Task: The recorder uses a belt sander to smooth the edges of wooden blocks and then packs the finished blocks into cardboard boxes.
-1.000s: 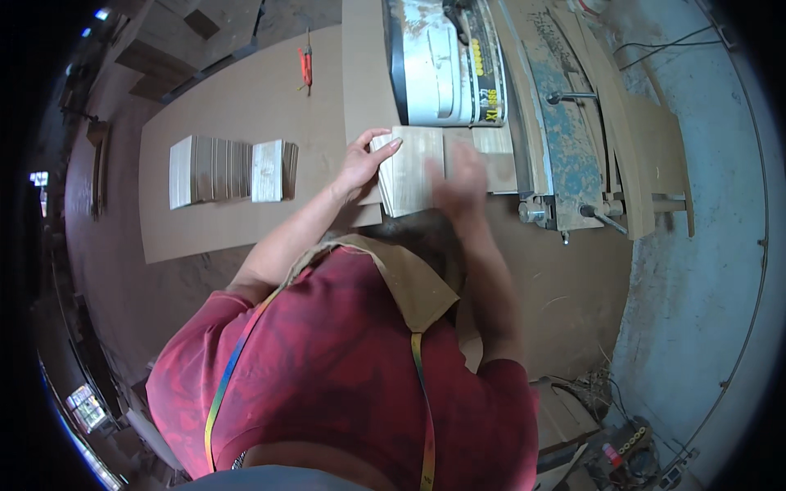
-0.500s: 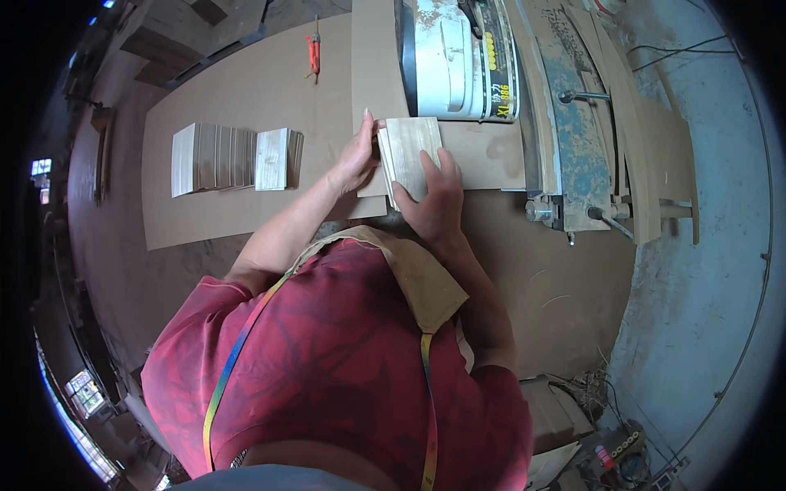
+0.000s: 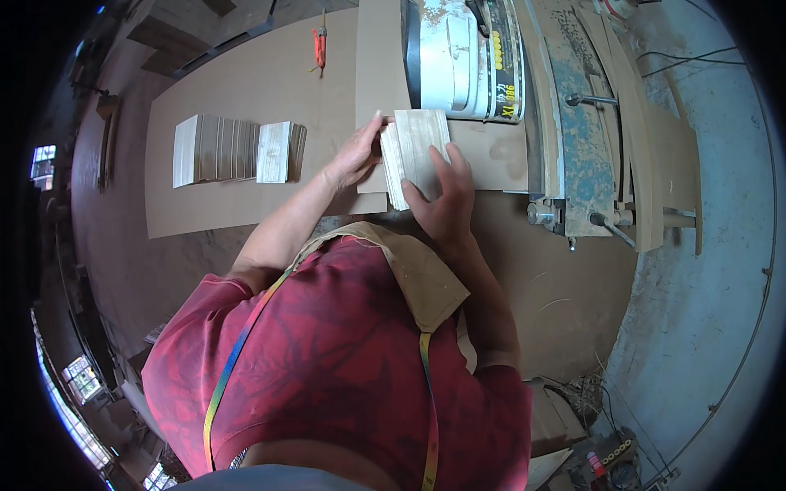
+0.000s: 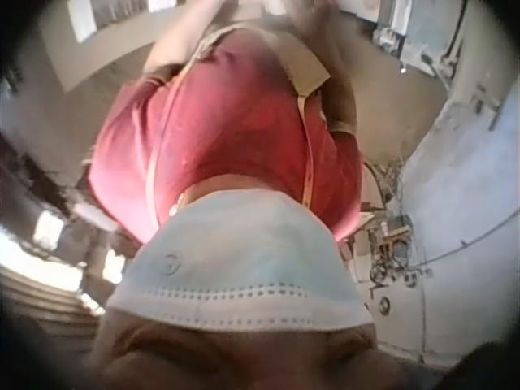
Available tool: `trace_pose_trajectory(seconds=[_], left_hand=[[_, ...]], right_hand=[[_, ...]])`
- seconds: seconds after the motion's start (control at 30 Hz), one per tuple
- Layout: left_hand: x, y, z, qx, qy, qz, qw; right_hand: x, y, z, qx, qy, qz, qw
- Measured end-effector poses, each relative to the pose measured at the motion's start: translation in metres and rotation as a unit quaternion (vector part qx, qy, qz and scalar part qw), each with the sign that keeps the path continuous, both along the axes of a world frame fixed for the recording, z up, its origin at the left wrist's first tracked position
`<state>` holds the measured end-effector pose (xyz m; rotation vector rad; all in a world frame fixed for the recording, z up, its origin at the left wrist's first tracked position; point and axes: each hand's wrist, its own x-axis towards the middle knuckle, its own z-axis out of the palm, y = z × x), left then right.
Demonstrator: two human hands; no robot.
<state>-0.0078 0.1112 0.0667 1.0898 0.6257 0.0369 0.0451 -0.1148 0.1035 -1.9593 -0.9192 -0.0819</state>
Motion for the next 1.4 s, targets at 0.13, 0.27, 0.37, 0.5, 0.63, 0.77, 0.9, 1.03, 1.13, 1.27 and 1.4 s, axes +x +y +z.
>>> trace_pose_trajectory(seconds=[0.13, 0.27, 0.37, 0.5, 0.63, 0.77, 0.9, 1.03, 1.13, 1.27, 1.4], left_hand=[[-0.003, 0.002, -0.003, -0.008, -0.062, -0.027, 0.998], [-0.003, 0.006, 0.001, -0.033, -0.041, -0.026, 0.998], [-0.006, 0.011, 0.002, -0.036, -0.036, -0.027, 0.998], [-0.007, 0.011, -0.002, -0.027, -0.039, -0.027, 0.998], [-0.009, 0.015, -0.003, -0.022, -0.041, -0.02, 0.999], [-0.002, 0.014, 0.006, -0.03, -0.038, -0.024, 0.999], [-0.004, 0.002, -0.003, 0.006, -0.021, 0.001, 1.0], [0.0, -0.004, -0.013, 0.06, -0.002, 0.025, 0.998], [0.008, -0.006, -0.01, 0.116, 0.003, 0.008, 0.993], [0.004, -0.003, -0.008, 0.097, -0.008, 0.007, 0.995], [-0.003, 0.008, -0.001, 0.038, -0.039, -0.039, 0.998]], right_hand=[[0.01, -0.016, -0.004, 0.115, 0.19, 0.039, 0.974], [0.025, -0.046, -0.015, 0.073, 0.282, -0.061, 0.955], [0.035, -0.065, -0.043, -0.017, 0.226, -0.13, 0.965], [0.043, -0.079, -0.1, -0.247, -0.041, -0.229, 0.941], [0.071, -0.055, -0.135, -0.188, -0.201, -0.231, 0.933], [0.119, -0.023, -0.141, -0.164, -0.221, -0.223, 0.935], [0.105, -0.009, -0.119, -0.095, -0.135, -0.154, 0.974], [0.024, 0.018, -0.044, -0.058, -0.051, -0.031, 0.997], [-0.005, 0.02, -0.019, -0.114, -0.062, -0.045, 0.991], [0.017, -0.036, -0.064, -0.127, -0.049, -0.107, 0.985], [0.041, -0.067, -0.095, -0.172, -0.085, -0.178, 0.965]])
